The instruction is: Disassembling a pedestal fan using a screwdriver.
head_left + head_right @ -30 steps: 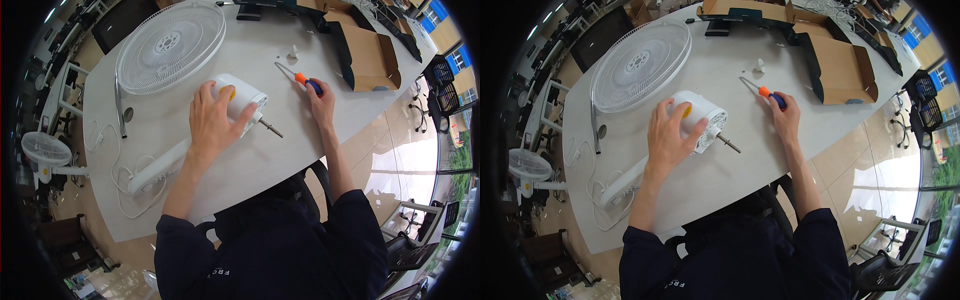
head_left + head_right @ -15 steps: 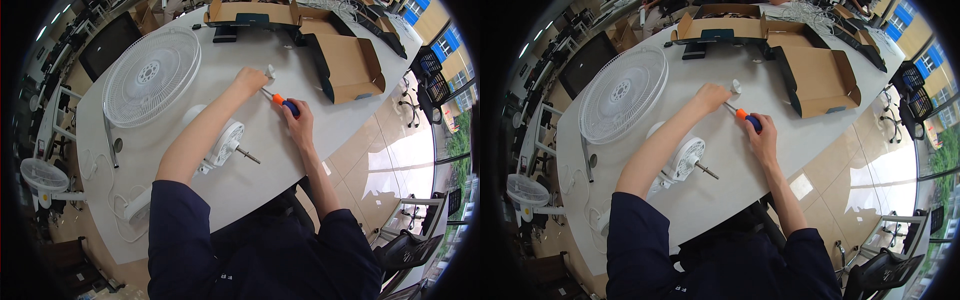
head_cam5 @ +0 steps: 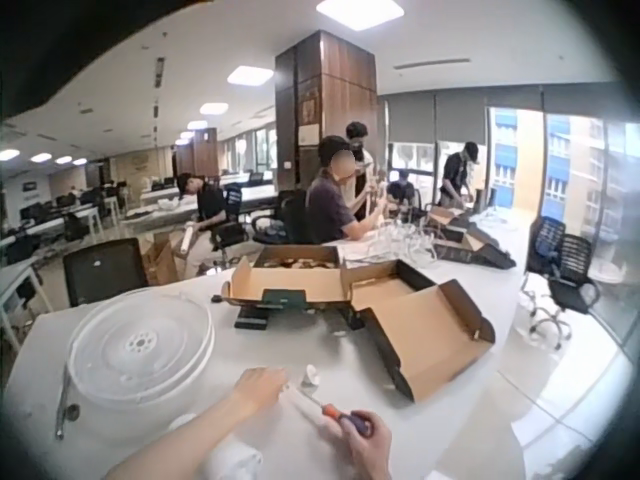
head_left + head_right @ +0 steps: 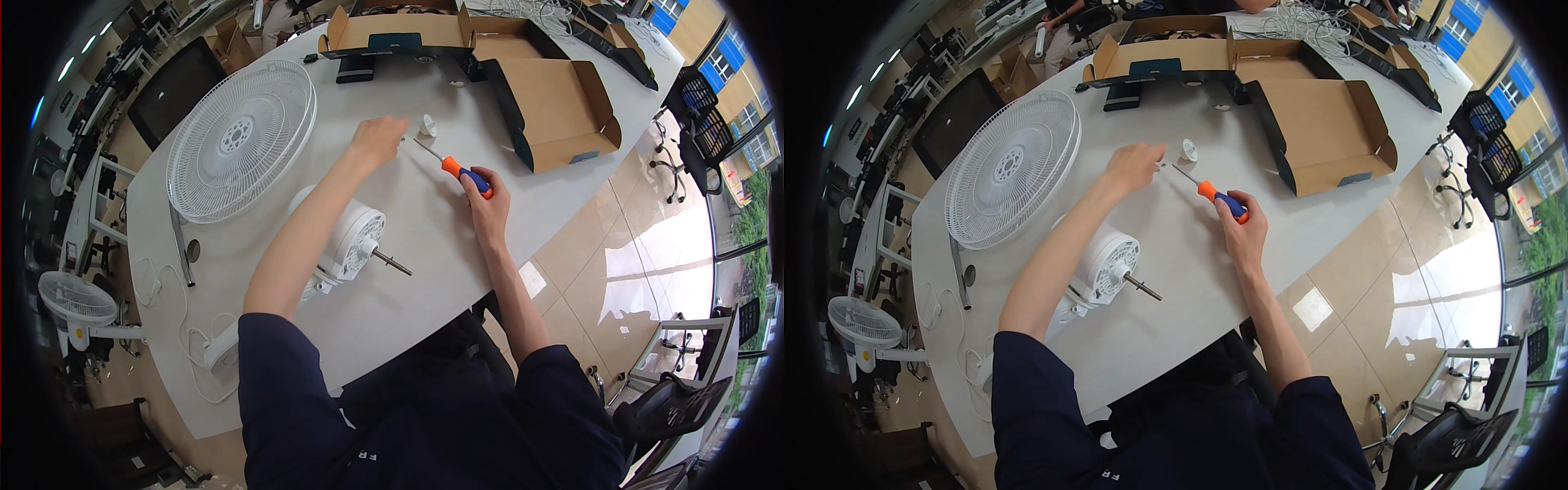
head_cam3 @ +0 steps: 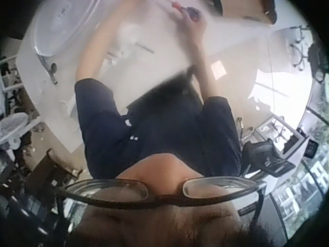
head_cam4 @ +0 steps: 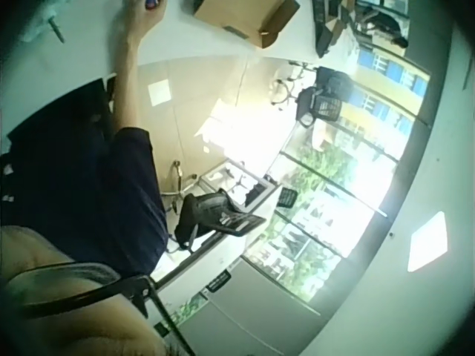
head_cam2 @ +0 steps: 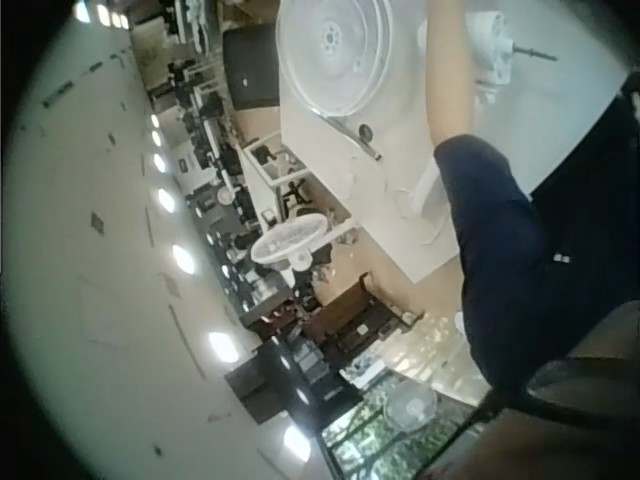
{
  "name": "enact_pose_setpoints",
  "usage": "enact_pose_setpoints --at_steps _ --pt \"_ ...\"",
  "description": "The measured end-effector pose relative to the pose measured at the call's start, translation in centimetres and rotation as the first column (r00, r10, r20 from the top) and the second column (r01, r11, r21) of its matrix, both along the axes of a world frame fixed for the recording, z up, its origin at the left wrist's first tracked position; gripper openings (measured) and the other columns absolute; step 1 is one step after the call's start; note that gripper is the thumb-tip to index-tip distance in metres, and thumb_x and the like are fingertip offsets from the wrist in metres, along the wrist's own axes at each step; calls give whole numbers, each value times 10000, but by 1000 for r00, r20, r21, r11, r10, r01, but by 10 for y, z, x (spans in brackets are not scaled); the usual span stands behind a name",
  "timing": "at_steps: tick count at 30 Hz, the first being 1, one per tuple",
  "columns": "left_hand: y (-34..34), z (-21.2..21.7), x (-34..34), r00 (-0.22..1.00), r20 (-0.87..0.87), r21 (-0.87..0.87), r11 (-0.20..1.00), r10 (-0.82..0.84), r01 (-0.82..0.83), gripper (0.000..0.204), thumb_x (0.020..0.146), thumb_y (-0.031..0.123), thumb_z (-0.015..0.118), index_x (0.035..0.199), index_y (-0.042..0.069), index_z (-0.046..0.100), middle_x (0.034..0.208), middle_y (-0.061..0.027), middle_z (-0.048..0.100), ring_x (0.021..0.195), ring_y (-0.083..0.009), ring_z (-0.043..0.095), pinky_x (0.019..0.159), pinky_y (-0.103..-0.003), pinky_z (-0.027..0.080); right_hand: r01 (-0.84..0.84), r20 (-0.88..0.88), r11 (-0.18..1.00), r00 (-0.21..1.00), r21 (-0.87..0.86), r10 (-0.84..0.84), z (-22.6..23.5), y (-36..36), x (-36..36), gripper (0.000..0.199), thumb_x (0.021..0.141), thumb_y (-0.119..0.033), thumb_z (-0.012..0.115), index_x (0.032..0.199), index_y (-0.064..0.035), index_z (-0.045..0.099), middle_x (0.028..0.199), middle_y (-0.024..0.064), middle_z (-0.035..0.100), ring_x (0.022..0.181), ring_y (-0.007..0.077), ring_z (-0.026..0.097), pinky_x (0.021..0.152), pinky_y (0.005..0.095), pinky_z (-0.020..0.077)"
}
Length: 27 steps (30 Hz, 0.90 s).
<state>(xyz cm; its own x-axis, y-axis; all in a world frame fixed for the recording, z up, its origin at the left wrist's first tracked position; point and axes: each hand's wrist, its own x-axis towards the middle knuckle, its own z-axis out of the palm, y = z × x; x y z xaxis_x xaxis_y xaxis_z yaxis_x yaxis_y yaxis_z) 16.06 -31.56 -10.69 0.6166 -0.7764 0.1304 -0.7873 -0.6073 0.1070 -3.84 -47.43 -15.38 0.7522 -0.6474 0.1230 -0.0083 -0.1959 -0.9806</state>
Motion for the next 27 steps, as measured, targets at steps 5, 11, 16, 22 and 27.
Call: enact_pose_setpoints --at_steps 5,11,16,22,27 --pt "50 67 -67 941 -338 -485 853 21 -193 180 937 77 611 1113 48 635 956 -115 712 838 -244 694 739 -348 535 -63 153 939 988 338 12 0 -5 -2 369 904 -222 783 1121 57 676 816 21 611 715 75 545 645 220 425" --pt "132 171 -291 751 -300 -829 551 -588 100 169 784 -46 671 930 37 655 906 -132 728 767 -223 713 685 -317 546 -146 265 706 962 693 -61 5 -6 -15 416 1029 -398 614 1028 17 645 837 94 690 693 161 671 623 262 560" --pt "141 166 -352 849 172 -935 187 -500 300 292 724 -13 717 1009 23 772 1039 -199 682 695 -250 673 517 -265 490 -319 284 567 947 759 153 -16 -10 -72 485 1049 -456 507 1088 8 644 717 89 604 550 131 511 490 256 389" --pt "144 161 -392 891 -46 -975 216 -452 59 232 874 82 590 985 -93 692 914 -132 672 632 -153 599 539 -237 498 -424 402 589 898 688 178 -21 24 -137 483 967 -335 564 1256 52 586 892 136 637 680 166 566 608 272 463" --pt "150 148 -404 775 -82 -985 170 -626 34 253 844 87 660 1028 -86 673 891 -128 672 559 -170 548 507 -266 472 -610 338 642 792 464 508 -27 34 -162 450 843 -150 702 1225 66 598 1011 154 672 784 184 638 689 304 531"
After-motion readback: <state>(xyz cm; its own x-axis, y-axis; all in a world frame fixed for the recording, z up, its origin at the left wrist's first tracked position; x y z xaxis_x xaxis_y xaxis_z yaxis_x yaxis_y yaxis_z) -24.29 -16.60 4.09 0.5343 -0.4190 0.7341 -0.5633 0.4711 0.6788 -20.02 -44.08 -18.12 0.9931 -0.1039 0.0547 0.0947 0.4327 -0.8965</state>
